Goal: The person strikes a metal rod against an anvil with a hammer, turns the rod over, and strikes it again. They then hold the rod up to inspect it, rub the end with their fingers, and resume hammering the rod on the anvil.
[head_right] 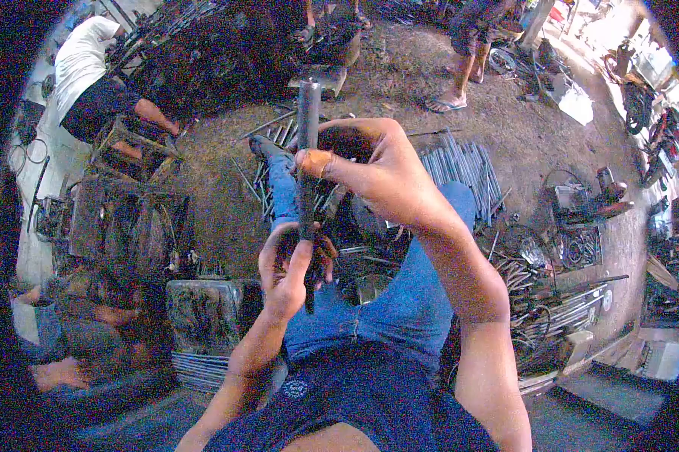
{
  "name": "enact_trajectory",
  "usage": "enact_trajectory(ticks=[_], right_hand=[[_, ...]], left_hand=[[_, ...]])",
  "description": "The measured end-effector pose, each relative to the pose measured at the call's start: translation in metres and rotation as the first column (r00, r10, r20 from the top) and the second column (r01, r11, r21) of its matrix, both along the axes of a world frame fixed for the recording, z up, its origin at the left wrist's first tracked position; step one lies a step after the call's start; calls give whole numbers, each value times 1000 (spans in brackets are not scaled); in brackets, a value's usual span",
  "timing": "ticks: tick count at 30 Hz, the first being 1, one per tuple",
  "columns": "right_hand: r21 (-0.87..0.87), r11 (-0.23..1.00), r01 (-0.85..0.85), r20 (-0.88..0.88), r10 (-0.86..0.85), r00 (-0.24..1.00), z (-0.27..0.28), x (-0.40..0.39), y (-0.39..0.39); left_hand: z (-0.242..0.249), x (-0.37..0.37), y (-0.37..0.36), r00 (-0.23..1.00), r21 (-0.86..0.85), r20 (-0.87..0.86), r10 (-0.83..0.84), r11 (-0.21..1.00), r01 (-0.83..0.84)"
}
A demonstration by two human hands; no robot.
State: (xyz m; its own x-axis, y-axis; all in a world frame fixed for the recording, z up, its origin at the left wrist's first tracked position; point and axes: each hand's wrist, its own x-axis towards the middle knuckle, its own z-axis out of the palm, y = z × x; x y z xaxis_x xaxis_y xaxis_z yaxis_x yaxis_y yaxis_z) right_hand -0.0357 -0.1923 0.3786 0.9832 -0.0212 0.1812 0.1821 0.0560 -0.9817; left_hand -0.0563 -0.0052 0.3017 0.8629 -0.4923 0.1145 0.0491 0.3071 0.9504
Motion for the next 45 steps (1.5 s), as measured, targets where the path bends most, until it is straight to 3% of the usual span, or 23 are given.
enact_trajectory(ticks=[3, 5, 9, 14, 21, 23, 32, 36, 38, 45], right_hand=[[-31, 999, -8, -23, 7, 1000, 3, -2, 0], [-13, 1000, 25, -20, -25, 999, 3, -2, -1], [-53, 996, 78, 78, -73, 994, -4, -1, 1], [-56, 995, 76, 2, -76, 997, -2, 2, 5], [-62, 998, -17, -74, 12, 997, -3, 4, -4], [-89, 996, 23, -33, -26, 999, -6, 5, -4], [-88, 994, 64, 40, -61, 997, -11, 7, -1], [-92, 996, -2, -28, -1, 1000, -8, 6, -3], [-4, 1000, -26, -66, 26, 997, -9, 5, -1], [-71, 997, -5, 9, 6, 1000, -15, 10, -4]], left_hand=[[-4, -2, -2, 999, 22, 9, 48, 999, -48], [-16, 0, -3, 967, 88, 210, 148, 982, -169], [-17, 1, -1, 971, 91, 158, 181, 976, -197], [-11, -2, 0, 986, 87, 70, 150, 984, -156], [-8, 1, 2, 983, 137, 140, 117, 981, -136], [-4, 0, 1, 996, 118, 35, 82, 989, -86], [-16, 2, -5, 986, 202, 137, 98, 972, -125], [-8, 1, -5, 988, 190, 133, 84, 976, -109], [-11, 0, -4, 998, 146, 59, 38, 988, -46], [-11, 1, -2, 999, 110, 28, 17, 994, -20]])
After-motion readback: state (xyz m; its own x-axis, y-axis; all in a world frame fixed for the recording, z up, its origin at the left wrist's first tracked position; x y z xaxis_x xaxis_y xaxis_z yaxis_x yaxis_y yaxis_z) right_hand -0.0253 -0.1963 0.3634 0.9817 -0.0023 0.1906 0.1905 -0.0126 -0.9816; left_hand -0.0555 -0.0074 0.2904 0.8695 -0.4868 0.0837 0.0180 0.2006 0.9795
